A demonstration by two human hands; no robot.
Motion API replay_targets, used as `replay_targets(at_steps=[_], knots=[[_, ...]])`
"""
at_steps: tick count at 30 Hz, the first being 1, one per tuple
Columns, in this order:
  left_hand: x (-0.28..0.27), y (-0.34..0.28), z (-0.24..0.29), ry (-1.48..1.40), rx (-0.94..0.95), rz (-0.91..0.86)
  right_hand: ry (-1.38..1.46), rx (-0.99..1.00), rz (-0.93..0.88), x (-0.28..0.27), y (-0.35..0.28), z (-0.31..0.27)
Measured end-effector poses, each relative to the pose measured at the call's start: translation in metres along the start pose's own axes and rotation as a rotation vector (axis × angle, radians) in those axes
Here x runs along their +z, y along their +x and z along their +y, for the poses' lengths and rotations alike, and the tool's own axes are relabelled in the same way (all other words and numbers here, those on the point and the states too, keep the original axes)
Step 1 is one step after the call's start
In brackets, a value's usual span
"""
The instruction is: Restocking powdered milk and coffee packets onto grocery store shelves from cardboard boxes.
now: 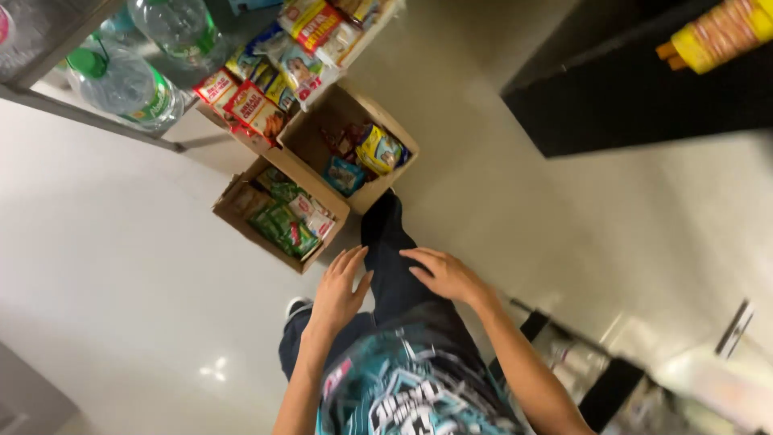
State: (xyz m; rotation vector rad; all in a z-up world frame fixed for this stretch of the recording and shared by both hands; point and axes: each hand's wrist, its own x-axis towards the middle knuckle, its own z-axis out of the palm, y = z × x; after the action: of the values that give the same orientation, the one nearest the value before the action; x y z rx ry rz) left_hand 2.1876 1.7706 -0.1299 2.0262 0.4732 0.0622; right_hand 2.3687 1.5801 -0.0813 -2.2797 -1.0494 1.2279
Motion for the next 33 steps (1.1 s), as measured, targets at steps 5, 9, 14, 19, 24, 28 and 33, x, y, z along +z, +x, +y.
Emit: replay_targets(at_steps=[5, 9, 14, 19, 24, 28, 33], knots=[[0.052, 0.096, -0.016, -0.141, -0.337, 0.128, -0.034, -0.064, -0.173, -0.072, 0.122, 0.069], [0.109, 0.139, -0.042, -0.225, -0.566, 0.215, 0.111, -0.015, -0.172, -0.056, 0.198, 0.149], [0.177, 0.191, -0.091, -0.309, -0.686, 0.219, 0.208, -0.039, -0.107, 0.033, 0.320, 0.248], [0.223, 0.210, -0.133, -0.375, -0.785, 0.164, 0.239, 0.005, -0.077, 0.146, 0.442, 0.325], [0.259, 0.176, -0.152, -0.503, -0.952, 0.227, -0.222, 0.243, -0.062, 0.198, 0.516, 0.333], [0.254, 0.143, -0.137, -0.535, -1.014, 0.302, -0.323, 0.315, -0.299, 0.205, 0.508, 0.352], [0.245, 0.133, -0.120, -0.610, -0.949, 0.535, -0.429, -0.011, -0.267, 0.148, 0.487, 0.316]])
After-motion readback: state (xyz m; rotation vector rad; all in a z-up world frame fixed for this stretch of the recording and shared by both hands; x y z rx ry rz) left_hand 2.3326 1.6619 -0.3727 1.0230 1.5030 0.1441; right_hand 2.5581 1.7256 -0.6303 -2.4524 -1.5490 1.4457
